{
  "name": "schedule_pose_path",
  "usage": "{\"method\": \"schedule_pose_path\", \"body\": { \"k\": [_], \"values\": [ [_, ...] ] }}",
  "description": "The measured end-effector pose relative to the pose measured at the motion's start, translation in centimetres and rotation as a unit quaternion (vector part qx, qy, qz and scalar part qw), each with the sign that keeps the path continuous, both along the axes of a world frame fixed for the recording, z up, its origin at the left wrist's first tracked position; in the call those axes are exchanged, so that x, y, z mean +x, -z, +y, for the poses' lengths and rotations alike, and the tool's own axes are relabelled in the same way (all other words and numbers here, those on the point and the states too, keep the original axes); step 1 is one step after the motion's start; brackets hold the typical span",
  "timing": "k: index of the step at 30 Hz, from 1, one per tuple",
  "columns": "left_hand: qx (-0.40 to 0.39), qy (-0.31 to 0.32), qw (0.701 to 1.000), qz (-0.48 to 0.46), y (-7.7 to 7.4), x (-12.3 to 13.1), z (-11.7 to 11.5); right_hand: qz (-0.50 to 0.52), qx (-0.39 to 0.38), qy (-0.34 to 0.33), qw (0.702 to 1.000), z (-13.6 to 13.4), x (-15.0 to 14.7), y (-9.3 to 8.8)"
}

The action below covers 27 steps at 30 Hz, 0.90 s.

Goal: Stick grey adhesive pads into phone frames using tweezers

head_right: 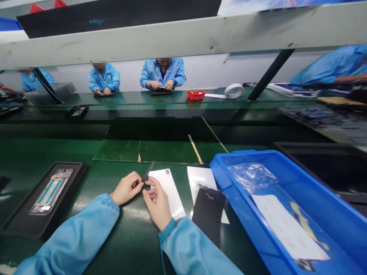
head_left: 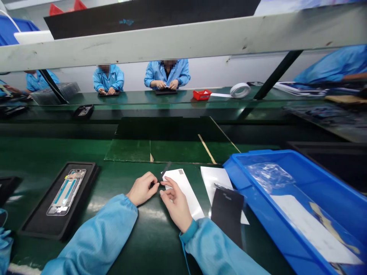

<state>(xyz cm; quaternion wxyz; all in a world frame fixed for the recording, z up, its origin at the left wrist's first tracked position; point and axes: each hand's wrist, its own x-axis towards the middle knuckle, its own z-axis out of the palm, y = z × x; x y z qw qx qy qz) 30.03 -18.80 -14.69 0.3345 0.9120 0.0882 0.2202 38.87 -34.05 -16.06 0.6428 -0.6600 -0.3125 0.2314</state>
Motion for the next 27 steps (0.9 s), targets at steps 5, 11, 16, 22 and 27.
{"method": "schedule_pose_path", "body": {
  "k": [5, 11, 16, 22, 27],
  "values": [
    [-0.019, -0.005, 1.0, -0.005, 0.23, -0.01, 0.21, 0.016, 0.019, -0.024, 0.999, -0.1, -0.06, -0.14],
    [-0.03, -0.008, 1.0, -0.005, 0.04, -0.02, 0.29, 0.027, 0.031, -0.043, 0.998, -0.21, -0.15, -0.31],
    [-0.022, -0.002, 1.0, -0.004, 0.03, 0.08, 0.37, 0.018, 0.035, -0.056, 0.998, -0.24, -0.22, -0.33],
    [-0.011, -0.004, 1.0, -0.005, 0.18, 0.07, 0.45, 0.013, 0.032, -0.073, 0.997, -0.29, -0.36, -0.72],
    [0.002, -0.019, 1.0, 0.0, 0.51, 0.09, 0.5, 0.014, 0.031, -0.049, 0.998, -0.24, -0.3, -0.48]
  ]
}}
